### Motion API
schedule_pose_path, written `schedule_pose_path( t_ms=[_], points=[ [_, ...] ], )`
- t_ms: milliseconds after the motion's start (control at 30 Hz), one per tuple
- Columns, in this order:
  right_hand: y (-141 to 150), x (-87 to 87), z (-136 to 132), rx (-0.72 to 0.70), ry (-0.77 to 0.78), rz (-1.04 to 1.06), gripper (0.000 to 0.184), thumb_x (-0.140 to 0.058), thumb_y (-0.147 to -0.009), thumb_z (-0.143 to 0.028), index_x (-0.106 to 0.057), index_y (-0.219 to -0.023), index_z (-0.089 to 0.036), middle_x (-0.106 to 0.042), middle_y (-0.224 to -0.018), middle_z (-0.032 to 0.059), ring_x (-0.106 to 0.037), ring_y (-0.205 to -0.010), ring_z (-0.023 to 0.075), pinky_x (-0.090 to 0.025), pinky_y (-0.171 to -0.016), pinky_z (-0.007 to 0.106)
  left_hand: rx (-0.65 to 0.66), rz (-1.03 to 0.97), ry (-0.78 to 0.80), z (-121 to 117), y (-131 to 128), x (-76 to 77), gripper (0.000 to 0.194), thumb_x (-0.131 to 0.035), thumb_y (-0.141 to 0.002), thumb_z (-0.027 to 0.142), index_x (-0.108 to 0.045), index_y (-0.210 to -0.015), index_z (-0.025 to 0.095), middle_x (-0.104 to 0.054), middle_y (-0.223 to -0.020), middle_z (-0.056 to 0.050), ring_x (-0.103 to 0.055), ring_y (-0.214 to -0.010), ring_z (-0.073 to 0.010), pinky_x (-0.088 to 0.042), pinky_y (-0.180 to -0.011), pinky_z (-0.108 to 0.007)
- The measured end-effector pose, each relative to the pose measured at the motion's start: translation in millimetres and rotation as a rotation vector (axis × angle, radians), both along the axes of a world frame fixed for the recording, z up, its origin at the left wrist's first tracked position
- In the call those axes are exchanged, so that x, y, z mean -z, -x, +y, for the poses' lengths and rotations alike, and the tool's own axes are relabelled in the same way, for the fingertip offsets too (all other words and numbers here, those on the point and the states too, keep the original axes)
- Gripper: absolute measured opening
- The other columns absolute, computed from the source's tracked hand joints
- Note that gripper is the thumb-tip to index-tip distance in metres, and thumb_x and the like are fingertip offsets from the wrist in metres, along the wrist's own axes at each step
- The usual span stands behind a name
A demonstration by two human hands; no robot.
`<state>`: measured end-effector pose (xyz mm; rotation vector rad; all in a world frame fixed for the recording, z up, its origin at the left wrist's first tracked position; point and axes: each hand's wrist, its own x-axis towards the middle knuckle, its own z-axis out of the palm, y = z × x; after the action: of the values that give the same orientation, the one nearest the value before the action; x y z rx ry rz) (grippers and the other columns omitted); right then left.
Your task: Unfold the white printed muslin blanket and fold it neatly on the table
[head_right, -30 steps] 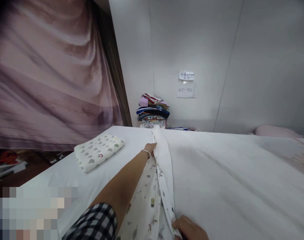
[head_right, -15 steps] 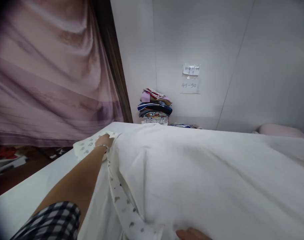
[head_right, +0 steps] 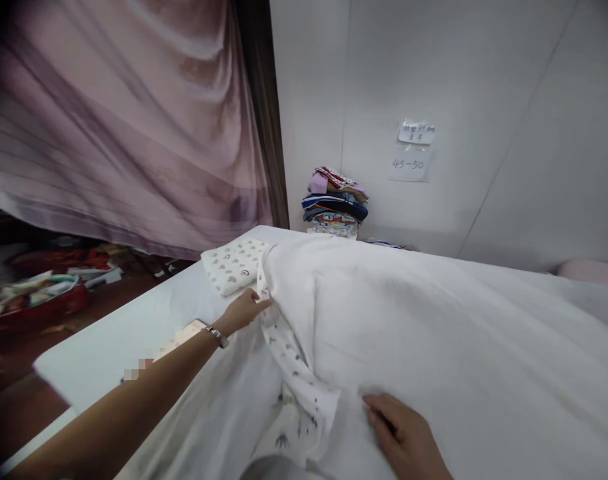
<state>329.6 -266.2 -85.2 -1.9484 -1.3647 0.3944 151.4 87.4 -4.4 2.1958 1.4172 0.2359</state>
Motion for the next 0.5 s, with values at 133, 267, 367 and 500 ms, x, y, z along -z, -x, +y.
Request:
schedule_pose_path(
  t_ms=[133, 267, 367, 500],
  points=[
    [2.5, -4.1, -0.5, -0.004, 0.009, -0.011, 0.03, -0.044, -0.087, -0.042, -0.066, -0.102, -0.027, -0.067, -0.102, 0.0024, -0.062, -0.091, 0.018, -0.05, -0.08, 0.027, 0.14, -0.097, 0.36, -48.6, 24.7, 6.6, 0.049, -0.05, -0.068, 0.067, -0.048, -0.068, 0.018, -0.056, -0.057, -0.001, -0.052, -0.046, -0.0139, -0.035, -0.042, -0.025],
    [14.3, -27.2, -1.4, -0.03, 0.069, -0.019, 0.034, -0.04, -0.087, -0.045, -0.065, -0.101, -0.026, -0.066, -0.091, 0.0032, -0.061, -0.08, 0.0179, -0.049, -0.072, 0.029, 0.225, -0.195, 0.562, -88.5, 35.4, 10.0, 0.057, -0.052, -0.063, 0.072, -0.051, -0.064, 0.016, -0.058, -0.057, -0.002, -0.05, -0.043, -0.0113, -0.03, -0.039, -0.023],
    [28.2, -42.9, 2.7, -0.053, 0.122, 0.043, 0.041, -0.042, -0.086, -0.047, -0.058, -0.116, -0.025, -0.064, -0.098, 0.0054, -0.058, -0.074, 0.0171, -0.048, -0.068, 0.031, 0.204, -0.221, 0.738, -107.8, 34.9, 10.5, 0.064, -0.052, -0.061, 0.076, -0.056, -0.076, 0.014, -0.063, -0.063, -0.005, -0.054, -0.045, -0.013, -0.027, -0.039, -0.022],
    [48.2, -41.8, 25.2, -0.038, 0.124, 0.29, 0.069, -0.052, -0.079, -0.044, -0.032, -0.14, -0.018, -0.062, -0.104, 0.0088, -0.057, -0.072, 0.0169, -0.048, -0.062, 0.031, 0.175, -0.258, 0.874, -123.6, 26.7, 11.6, 0.067, -0.053, -0.059, 0.076, -0.057, -0.078, 0.013, -0.063, -0.063, -0.005, -0.055, -0.046, -0.0135, -0.026, -0.041, -0.022]
  ],
)
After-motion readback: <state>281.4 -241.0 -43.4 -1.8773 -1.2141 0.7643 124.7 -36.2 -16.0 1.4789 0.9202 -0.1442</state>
